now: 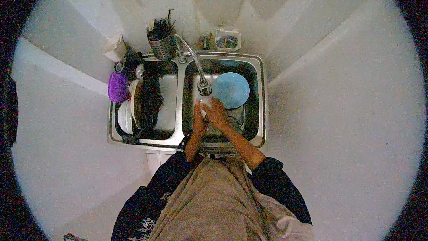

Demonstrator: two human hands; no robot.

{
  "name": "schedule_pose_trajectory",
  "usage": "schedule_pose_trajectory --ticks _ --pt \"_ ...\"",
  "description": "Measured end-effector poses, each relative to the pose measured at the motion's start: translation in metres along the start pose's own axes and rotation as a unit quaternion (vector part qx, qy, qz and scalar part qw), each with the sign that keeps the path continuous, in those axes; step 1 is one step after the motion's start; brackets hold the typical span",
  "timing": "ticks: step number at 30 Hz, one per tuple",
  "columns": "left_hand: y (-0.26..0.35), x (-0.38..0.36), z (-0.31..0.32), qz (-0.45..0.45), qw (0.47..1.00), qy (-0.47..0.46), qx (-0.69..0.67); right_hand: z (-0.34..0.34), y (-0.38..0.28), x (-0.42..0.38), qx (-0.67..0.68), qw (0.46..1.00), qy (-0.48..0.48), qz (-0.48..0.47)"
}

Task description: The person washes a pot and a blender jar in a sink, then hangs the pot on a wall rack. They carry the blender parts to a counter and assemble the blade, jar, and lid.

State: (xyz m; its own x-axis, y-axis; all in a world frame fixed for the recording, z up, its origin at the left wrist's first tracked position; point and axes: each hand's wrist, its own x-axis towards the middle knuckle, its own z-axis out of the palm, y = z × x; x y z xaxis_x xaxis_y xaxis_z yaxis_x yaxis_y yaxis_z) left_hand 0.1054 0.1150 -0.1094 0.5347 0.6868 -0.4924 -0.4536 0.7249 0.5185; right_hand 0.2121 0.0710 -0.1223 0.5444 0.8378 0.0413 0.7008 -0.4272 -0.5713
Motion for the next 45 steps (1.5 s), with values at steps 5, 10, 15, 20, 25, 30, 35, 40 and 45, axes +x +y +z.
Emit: schedule_pose_trajectory --ticks 5,10,15,20,25,30,35,40,45 --pt "-0.015 0.014 -0.003 0.004 0.998 -0.060 0.021 -0.048 -0.028 0.016 0.530 0.784 -0.052 0.318" --pt "0.003 -0.016 0.030 -0.035 0.998 -0.045 -0.018 -0.034 -0.025 -0.001 0.510 0.842 0.051 0.170" --pt "0.017 -0.011 0.018 -0.068 0.980 -0.107 -0.156 -0.044 -0.025 -0.021 0.252 0.964 0.088 -0.014" --pt "0.032 -0.022 0.013 -0.105 0.984 -0.084 -0.118 -0.084 -0.042 0.014 0.293 0.955 0.022 0.023" --pt "0.032 -0.009 0.003 -0.117 0.984 -0.084 -0.102 -0.080 -0.042 0.047 0.180 0.971 -0.153 0.024" --pt "0.046 -0.006 0.015 -0.093 0.993 -0.066 -0.026 -0.063 -0.034 0.044 0.147 0.988 -0.034 -0.020" --pt "0.028 0.019 0.004 -0.094 0.993 -0.072 -0.022 -0.071 -0.035 0.048 0.226 0.969 -0.094 0.021" --pt "0.032 0.015 0.018 -0.083 0.992 -0.090 -0.042 -0.082 -0.033 0.043 0.162 0.983 -0.052 0.067" --pt "0.032 0.009 0.020 -0.099 0.987 -0.108 -0.066 -0.064 -0.035 0.016 0.243 0.950 -0.119 0.157"
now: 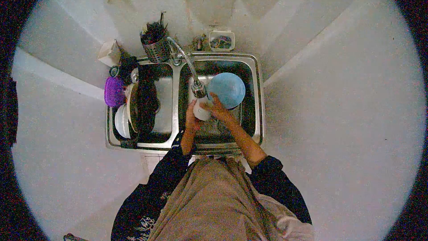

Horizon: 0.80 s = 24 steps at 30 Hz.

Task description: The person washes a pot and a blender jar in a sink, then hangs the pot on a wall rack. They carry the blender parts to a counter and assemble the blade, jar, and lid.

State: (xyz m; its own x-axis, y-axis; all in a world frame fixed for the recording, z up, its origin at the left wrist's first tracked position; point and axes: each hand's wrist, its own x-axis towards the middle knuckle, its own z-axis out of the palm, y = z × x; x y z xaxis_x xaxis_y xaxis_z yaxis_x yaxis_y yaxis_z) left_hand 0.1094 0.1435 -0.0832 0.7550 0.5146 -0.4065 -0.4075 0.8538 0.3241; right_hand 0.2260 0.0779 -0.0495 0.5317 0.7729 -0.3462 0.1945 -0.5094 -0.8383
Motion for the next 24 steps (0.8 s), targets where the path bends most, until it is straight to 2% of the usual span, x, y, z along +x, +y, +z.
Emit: schedule_pose_trajectory --ticks 1,4,7,8,11,14,15,17,20,23,24 --pt "-0.001 -0.001 -0.001 0.002 1.000 -0.020 0.002 0.006 0.004 -0.002 -0.018 0.999 -0.008 -0.034" --pt "-0.007 -0.004 0.000 -0.007 0.999 0.040 -0.006 0.017 0.014 -0.006 -0.057 0.992 0.008 -0.111" --pt "-0.003 -0.013 -0.001 -0.049 0.998 0.001 -0.040 0.018 0.020 -0.005 -0.089 0.974 0.007 -0.206" --pt "-0.002 -0.014 -0.005 -0.066 0.997 0.017 -0.038 0.017 0.023 -0.004 -0.099 0.965 0.000 -0.242" --pt "0.004 -0.017 -0.015 -0.090 0.994 0.054 -0.007 0.017 0.032 -0.013 -0.125 0.957 0.025 -0.259" --pt "0.011 -0.026 -0.021 -0.057 0.991 0.057 0.111 0.006 0.059 0.008 0.092 0.977 -0.140 -0.129" --pt "0.014 -0.030 -0.018 -0.048 0.983 0.046 0.173 0.006 0.061 0.008 0.073 0.986 -0.098 -0.113" --pt "0.015 -0.026 -0.019 -0.039 0.960 0.045 0.273 0.001 0.031 -0.007 0.034 0.996 -0.012 -0.078" --pt "0.000 -0.008 -0.037 0.115 0.842 0.032 0.526 0.018 0.008 -0.013 -0.163 0.965 0.006 -0.204" --pt "-0.009 -0.001 -0.044 0.195 0.783 0.028 0.590 0.020 -0.026 -0.008 -0.104 0.979 -0.080 -0.159" --pt "-0.008 -0.004 -0.041 0.191 0.789 0.024 0.584 0.017 -0.025 0.003 -0.113 0.978 -0.124 -0.126"
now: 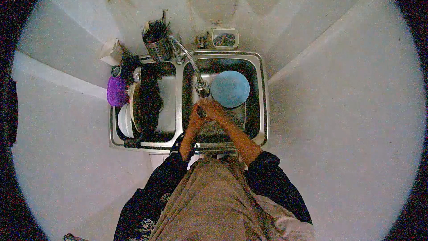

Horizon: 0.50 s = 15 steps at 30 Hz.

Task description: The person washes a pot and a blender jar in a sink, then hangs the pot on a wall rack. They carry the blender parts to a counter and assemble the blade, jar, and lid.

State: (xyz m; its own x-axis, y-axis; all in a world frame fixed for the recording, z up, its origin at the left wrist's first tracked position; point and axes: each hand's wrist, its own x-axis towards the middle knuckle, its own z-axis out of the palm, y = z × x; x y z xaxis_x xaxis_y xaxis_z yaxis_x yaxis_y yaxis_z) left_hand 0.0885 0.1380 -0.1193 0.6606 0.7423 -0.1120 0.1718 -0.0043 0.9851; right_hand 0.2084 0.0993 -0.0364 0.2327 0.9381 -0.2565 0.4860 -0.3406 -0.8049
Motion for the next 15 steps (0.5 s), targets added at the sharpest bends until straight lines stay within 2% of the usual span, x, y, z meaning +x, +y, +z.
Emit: schedule_pose_trajectory --ticks 2,3,4,5,6,7,8,9,10,11,14,15 --pt "0.037 -0.010 -0.007 -0.007 1.000 -0.009 -0.019 -0.005 0.027 0.016 0.001 0.994 -0.097 0.057" --pt "0.039 -0.010 -0.007 0.010 0.999 -0.013 -0.042 0.002 0.064 0.024 0.147 0.976 -0.124 0.100" --pt "0.041 -0.012 -0.008 0.026 0.997 -0.017 -0.066 0.013 0.115 0.034 0.289 0.935 -0.149 0.143" --pt "0.042 -0.013 -0.008 0.041 0.995 -0.020 -0.090 0.018 0.142 0.038 0.423 0.871 -0.172 0.182" --pt "0.043 -0.013 -0.008 0.012 0.990 -0.016 -0.141 0.015 0.138 0.032 0.316 0.935 -0.142 0.078" --pt "0.045 -0.014 -0.007 -0.017 0.981 -0.011 -0.191 0.009 0.126 0.021 0.200 0.973 -0.108 -0.028" --pt "0.047 -0.014 -0.006 -0.046 0.969 -0.007 -0.243 0.005 0.111 0.014 0.234 0.968 -0.092 -0.021" --pt "0.045 -0.014 -0.006 -0.099 0.952 -0.013 -0.288 -0.001 0.092 0.006 0.267 0.961 -0.074 -0.014" --pt "0.043 -0.013 -0.007 -0.152 0.931 -0.019 -0.333 0.001 0.066 0.004 0.442 0.888 -0.074 0.106" --pt "0.041 -0.012 -0.007 -0.203 0.904 -0.025 -0.375 0.002 0.047 0.003 0.596 0.769 -0.068 0.220" --pt "0.037 -0.006 0.002 -0.219 0.872 -0.010 -0.438 0.000 0.029 -0.008 0.621 0.761 -0.014 0.186" --pt "0.037 -0.005 0.004 -0.228 0.857 -0.011 -0.462 0.002 0.032 -0.008 0.572 0.804 0.024 0.162"
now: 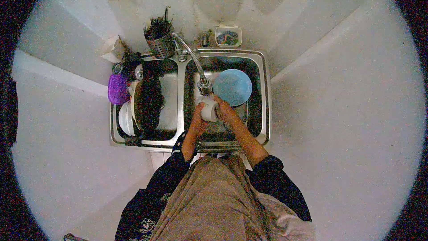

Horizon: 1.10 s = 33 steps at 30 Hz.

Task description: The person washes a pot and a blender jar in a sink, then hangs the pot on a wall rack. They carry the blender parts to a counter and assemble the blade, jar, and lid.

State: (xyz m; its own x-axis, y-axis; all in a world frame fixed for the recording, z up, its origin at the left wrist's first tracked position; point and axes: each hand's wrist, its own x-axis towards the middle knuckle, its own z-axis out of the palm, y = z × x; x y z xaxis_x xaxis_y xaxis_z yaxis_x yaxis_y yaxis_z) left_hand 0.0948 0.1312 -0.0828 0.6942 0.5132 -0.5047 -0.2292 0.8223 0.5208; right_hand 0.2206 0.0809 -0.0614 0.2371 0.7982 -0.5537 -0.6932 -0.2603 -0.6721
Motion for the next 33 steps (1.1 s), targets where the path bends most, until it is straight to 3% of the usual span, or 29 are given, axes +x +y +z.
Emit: schedule_pose_trajectory --ticks 3,5,8,11,14,17,20,23,26,33 --pt "-0.001 0.000 0.005 -0.029 0.997 -0.006 -0.075 -0.017 0.020 0.012 -0.196 0.969 0.055 -0.138" --pt "-0.003 0.002 0.005 -0.044 0.992 -0.012 -0.119 -0.020 0.026 0.014 -0.358 0.905 0.069 -0.219" --pt "0.001 0.006 -0.002 -0.062 0.992 -0.034 -0.109 -0.020 0.016 0.004 -0.192 0.970 0.019 -0.146" --pt "0.007 0.001 0.007 -0.076 0.980 0.037 -0.181 -0.023 0.015 -0.002 -0.311 0.932 0.036 -0.185" --pt "0.007 -0.008 0.005 -0.067 0.992 0.010 -0.111 -0.015 0.011 -0.006 -0.313 0.933 0.013 -0.175" --pt "0.006 -0.009 0.005 -0.073 0.991 0.018 -0.115 0.003 -0.005 -0.019 -0.369 0.915 0.049 -0.157" --pt "0.012 -0.014 0.014 -0.083 0.991 0.062 -0.080 -0.009 0.009 -0.007 -0.270 0.951 0.043 -0.146" --pt "0.005 -0.010 0.000 -0.077 0.993 -0.022 -0.090 -0.005 0.015 -0.009 -0.475 0.847 0.138 -0.196" --pt "-0.003 -0.007 -0.002 -0.048 0.994 0.011 -0.093 0.003 0.012 -0.016 -0.369 0.901 0.100 -0.206" --pt "-0.001 -0.009 -0.001 -0.054 0.996 0.042 -0.062 -0.001 0.022 -0.013 -0.396 0.890 0.095 -0.204"
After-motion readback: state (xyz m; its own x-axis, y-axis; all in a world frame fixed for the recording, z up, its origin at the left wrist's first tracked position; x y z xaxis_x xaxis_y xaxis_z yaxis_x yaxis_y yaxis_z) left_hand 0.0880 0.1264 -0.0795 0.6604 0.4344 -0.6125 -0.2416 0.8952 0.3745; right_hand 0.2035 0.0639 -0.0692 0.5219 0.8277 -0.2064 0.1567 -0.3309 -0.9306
